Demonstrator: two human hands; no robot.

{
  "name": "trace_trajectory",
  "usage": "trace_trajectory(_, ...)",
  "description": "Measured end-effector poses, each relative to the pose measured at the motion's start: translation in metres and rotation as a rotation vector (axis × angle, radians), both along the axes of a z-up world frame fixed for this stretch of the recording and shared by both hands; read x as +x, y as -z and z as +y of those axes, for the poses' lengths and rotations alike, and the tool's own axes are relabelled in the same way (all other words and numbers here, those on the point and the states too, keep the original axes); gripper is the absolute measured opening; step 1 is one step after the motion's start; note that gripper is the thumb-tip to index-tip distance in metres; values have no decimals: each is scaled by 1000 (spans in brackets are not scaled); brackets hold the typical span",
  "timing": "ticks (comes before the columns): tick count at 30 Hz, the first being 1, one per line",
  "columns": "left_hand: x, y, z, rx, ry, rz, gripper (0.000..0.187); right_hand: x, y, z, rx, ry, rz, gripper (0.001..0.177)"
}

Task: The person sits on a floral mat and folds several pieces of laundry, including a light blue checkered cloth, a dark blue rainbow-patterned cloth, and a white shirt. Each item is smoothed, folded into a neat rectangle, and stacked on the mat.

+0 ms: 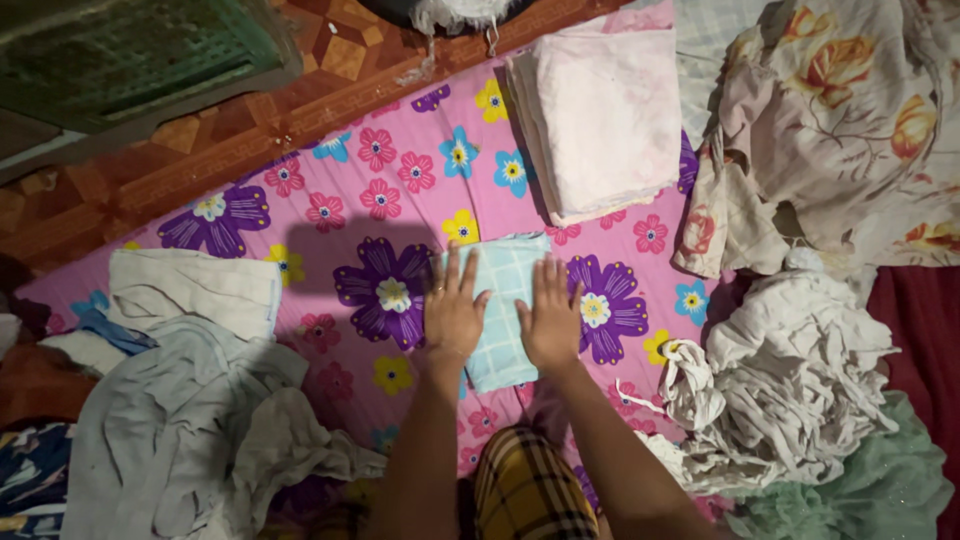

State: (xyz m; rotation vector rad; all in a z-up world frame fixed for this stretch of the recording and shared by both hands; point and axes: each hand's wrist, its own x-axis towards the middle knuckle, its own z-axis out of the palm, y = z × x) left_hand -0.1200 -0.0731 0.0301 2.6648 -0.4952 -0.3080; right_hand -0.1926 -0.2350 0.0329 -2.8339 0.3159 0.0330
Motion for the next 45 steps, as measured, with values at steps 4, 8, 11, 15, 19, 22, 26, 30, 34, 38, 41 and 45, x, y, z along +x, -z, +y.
trace_trajectory(4,-24,-18,11,-113,-194,-59,77,-25,-13,6,144,159,-88,80)
trace_trajectory(8,-61,-23,12,-158,-385,158,78,-43,-17,15,297,339,-155,73)
trace_trajectory(11,-79,-16,13,-407,-586,344,78,-41,-14,21,601,590,60,55)
trace_trajectory(15,-79,-4,9,-732,-666,592,55,-35,-20,16,960,707,122,38)
trace_trajectory(19,-50,-26,-9,-1270,-510,547,59,-13,-50,-13,1013,560,-140,38)
trace_trajectory(22,-18,-66,-30,-1259,-421,530,61,13,-88,-45,950,438,-289,38)
trace_trajectory(26,31,-114,-76,-1228,-365,444,73,64,-134,-93,852,310,-458,34)
trace_trajectory(30,77,-140,-119,-1473,-260,334,74,110,-166,-131,648,283,-506,41)
trace_trajectory(34,116,-146,-150,-1405,-254,312,73,142,-174,-167,712,72,-721,38)
trace_trajectory(38,122,-154,-186,-1407,-121,140,66,152,-160,-194,597,161,-854,45)
trace_trajectory(41,126,-171,-220,-1413,-47,167,64,140,-146,-212,605,230,-858,47)
trace_trajectory(45,139,-201,-259,-1441,181,236,55,123,-136,-253,376,506,-860,61)
